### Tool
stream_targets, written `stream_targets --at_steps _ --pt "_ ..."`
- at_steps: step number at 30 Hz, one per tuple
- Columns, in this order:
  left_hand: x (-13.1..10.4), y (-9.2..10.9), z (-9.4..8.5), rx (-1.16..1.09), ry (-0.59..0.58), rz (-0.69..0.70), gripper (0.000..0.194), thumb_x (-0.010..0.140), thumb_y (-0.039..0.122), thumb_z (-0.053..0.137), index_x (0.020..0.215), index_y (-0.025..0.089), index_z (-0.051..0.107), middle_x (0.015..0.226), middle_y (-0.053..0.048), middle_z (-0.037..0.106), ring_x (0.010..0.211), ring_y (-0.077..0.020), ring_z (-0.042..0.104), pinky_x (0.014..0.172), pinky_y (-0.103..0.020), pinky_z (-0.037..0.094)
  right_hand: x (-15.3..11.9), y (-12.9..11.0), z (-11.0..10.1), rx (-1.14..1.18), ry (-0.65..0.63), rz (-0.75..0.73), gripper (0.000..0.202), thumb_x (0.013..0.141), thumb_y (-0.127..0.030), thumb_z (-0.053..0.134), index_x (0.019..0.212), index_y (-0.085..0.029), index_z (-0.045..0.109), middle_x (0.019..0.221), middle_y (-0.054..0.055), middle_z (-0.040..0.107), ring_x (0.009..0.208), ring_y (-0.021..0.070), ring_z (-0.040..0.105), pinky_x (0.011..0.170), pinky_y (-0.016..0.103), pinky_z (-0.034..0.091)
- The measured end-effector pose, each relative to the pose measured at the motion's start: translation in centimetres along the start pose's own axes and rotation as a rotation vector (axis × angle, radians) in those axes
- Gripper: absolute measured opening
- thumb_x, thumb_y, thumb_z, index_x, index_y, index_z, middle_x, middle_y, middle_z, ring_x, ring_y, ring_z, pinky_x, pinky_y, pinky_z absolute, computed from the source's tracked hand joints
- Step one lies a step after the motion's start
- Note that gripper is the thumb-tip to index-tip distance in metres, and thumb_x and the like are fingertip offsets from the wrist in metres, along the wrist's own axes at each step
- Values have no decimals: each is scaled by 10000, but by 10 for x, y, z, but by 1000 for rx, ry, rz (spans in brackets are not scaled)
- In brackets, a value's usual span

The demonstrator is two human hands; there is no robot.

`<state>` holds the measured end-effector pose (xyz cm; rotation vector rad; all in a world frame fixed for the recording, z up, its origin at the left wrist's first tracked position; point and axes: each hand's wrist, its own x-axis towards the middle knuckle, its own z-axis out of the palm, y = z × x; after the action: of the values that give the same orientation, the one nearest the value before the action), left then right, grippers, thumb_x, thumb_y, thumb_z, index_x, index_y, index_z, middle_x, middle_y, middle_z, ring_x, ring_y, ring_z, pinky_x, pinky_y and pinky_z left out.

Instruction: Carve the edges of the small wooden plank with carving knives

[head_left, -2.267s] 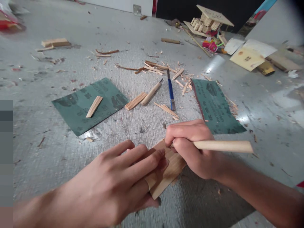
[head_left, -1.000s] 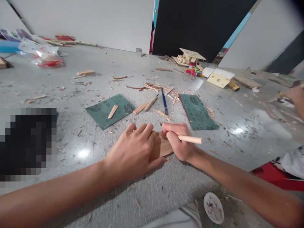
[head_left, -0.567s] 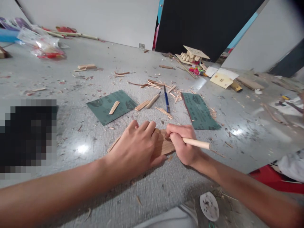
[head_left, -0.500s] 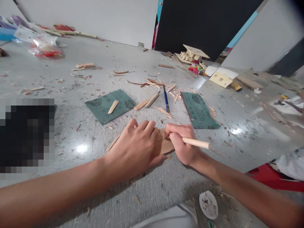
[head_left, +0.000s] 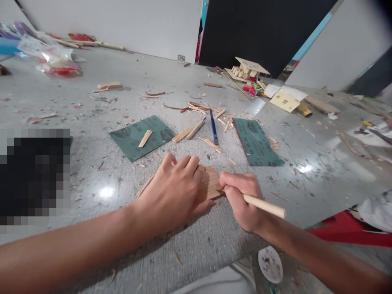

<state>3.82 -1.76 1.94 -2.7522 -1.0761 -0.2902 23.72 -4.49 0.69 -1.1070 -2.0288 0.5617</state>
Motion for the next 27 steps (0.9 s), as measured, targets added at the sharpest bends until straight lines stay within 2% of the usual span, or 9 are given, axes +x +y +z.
stream_targets --at_steps 10,15,21,27 --pt "-1 -1 0 -9 9 3 476 924 640 503 876 177 600 886 -82 551 846 -296 562 771 -490 424 -16 -1 -3 -15 -19 -5 204 860 -88 415 683 -188 398 560 -57 345 495 74 347 532 257 259" --pt "-2 -1 2 5 46 10 486 903 644 540 894 164 614 882 -81 564 842 -282 564 790 -475 417 -13 1 -2 -10 -5 0 207 860 -87 406 680 -188 410 554 -59 346 487 73 339 526 260 252" --pt "1 1 0 36 32 18 478 922 631 521 910 165 628 874 -81 573 836 -284 570 770 -462 411 -13 4 -1 4 -4 -10 247 880 -113 403 645 -190 405 537 -53 360 474 80 348 519 271 255" --pt "5 -10 2 85 50 -32 429 931 530 568 963 112 658 937 -138 617 888 -332 588 814 -507 413 -25 2 -4 -4 -40 -26 222 831 -117 433 625 -181 485 536 -41 433 487 90 408 533 275 289"
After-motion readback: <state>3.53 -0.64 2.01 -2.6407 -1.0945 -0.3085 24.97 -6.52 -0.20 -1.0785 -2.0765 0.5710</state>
